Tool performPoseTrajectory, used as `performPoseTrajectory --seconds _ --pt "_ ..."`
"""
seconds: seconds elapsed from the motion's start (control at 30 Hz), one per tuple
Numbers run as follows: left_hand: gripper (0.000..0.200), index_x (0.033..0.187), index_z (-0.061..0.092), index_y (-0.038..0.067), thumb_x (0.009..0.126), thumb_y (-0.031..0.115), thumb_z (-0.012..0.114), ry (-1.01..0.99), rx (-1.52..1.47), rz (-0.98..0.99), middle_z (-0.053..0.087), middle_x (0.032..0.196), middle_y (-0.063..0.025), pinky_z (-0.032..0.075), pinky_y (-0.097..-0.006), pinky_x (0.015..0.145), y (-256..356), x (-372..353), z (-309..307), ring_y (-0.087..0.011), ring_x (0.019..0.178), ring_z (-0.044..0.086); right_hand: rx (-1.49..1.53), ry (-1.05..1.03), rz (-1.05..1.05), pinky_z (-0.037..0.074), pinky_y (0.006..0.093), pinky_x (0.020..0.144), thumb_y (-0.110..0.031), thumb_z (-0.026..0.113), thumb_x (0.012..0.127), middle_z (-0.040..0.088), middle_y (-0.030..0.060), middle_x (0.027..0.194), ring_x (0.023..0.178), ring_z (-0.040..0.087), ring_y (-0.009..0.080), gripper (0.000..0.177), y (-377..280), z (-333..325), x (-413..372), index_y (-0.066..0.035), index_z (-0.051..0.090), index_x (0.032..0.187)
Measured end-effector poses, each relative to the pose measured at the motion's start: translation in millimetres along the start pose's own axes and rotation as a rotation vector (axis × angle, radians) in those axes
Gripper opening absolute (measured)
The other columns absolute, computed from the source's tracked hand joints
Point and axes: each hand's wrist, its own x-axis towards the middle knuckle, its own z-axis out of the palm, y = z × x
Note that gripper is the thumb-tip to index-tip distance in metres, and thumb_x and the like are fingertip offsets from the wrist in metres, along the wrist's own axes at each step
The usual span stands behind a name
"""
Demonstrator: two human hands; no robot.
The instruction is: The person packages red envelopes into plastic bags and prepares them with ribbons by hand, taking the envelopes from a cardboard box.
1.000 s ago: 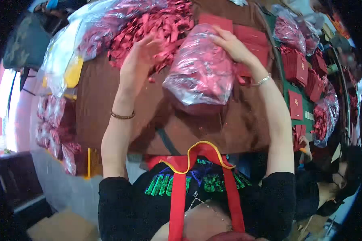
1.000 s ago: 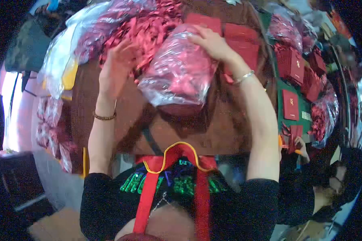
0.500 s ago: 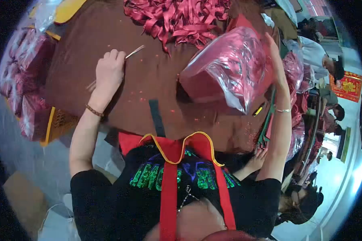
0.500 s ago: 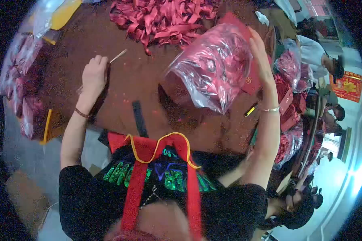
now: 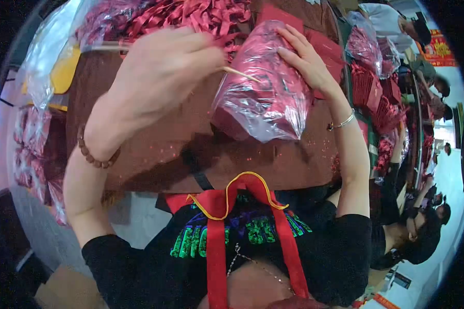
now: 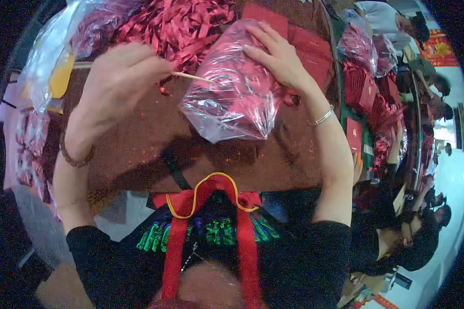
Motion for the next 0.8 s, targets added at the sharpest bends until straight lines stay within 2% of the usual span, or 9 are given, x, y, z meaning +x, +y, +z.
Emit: performPoseTrajectory --seconds 0.07,0.17,0.2,0.23,0.47,0.67,0.73,0.77,0.8 --pt "0.006 0.073 0.055 0.004 0.069 0.009 0.055 -0.124 0.166 0.325 0.051 0.069 -0.0075 0.043 -0.0330 0.064 16 39 0 -0.0219 0.071 0.054 -0.060 -0.023 -0.087 0.019 0.0341 0.105 -0.037 0.048 0.086 0.027 0.0153 0.140 0.130 0.024 0.0255 0.054 2 0 0 -0.009 0.039 0.131" --pt "0.007 0.069 0.053 0.006 0.066 0.013 0.054 -0.319 0.378 0.454 0.051 0.069 -0.0063 0.044 -0.0324 0.066 44 80 1 -0.0205 0.073 0.054 -0.063 0.044 -0.040 0.023 0.0355 0.104 -0.037 0.048 0.084 0.029 0.0152 0.139 0.128 0.028 0.0280 0.054 5 1 -2 -0.011 0.039 0.130" --pt "0.007 0.069 0.053 0.006 0.066 0.013 0.054 -0.342 0.384 0.465 0.051 0.069 -0.0063 0.044 -0.0324 0.066 48 87 3 -0.0205 0.073 0.054 -0.080 0.059 -0.045 0.024 0.0358 0.104 -0.037 0.049 0.084 0.029 0.0152 0.139 0.127 0.030 0.0292 0.054 5 1 -3 -0.012 0.040 0.130" --pt "0.007 0.069 0.055 0.006 0.066 0.013 0.054 -0.417 0.449 0.433 0.052 0.070 -0.0058 0.044 -0.0321 0.066 52 93 5 -0.0205 0.074 0.055 -0.025 0.118 -0.058 0.029 0.0445 0.100 -0.055 0.049 0.077 0.037 0.0149 0.134 0.125 0.032 0.0321 0.060 5 1 -3 -0.022 0.043 0.127" --pt "0.010 0.068 0.060 0.006 0.064 0.014 0.057 -0.547 0.542 0.491 0.058 0.072 -0.0052 0.046 -0.0317 0.066 56 101 24 -0.0199 0.076 0.058 -0.088 0.164 -0.104 0.029 0.0540 0.096 -0.058 0.046 0.078 0.035 0.0157 0.134 0.122 0.035 0.0338 0.061 11 17 3 -0.023 0.042 0.128" --pt "0.009 0.073 0.055 0.005 0.069 0.012 0.053 -0.545 0.628 0.453 0.055 0.073 -0.0077 0.045 -0.0349 0.068 62 128 -19 -0.0245 0.076 0.058 -0.006 0.049 -0.026 0.018 0.0366 0.106 -0.041 0.042 0.086 0.033 0.0147 0.137 0.129 0.024 0.0305 0.057 7 6 0 -0.009 0.036 0.132" --pt "0.008 0.073 0.053 0.005 0.070 0.012 0.051 -0.522 0.633 0.454 0.054 0.073 -0.0083 0.045 -0.0360 0.068 61 133 -10 -0.0261 0.076 0.057 0.384 0.350 0.040 0.014 0.0358 0.107 -0.042 0.040 0.088 0.032 0.0161 0.137 0.130 0.023 0.0289 0.055 3 6 -1 -0.010 0.038 0.131" --pt "0.008 0.074 0.054 0.006 0.071 0.013 0.051 -0.491 0.635 0.460 0.054 0.073 -0.0082 0.045 -0.0363 0.068 62 135 0 -0.0264 0.076 0.057 0.287 0.399 0.042 0.019 0.0554 0.102 -0.056 0.039 0.082 0.025 0.0120 0.141 0.129 0.023 0.0331 0.066 11 5 7 -0.014 0.034 0.133" --pt "0.008 0.074 0.054 0.006 0.071 0.014 0.051 -0.460 0.635 0.464 0.054 0.074 -0.0082 0.045 -0.0367 0.067 63 139 8 -0.0267 0.077 0.057 0.286 0.407 0.045 0.019 0.0554 0.102 -0.056 0.039 0.082 0.025 0.0120 0.141 0.129 0.023 0.0331 0.066 19 5 7 -0.014 0.034 0.133"
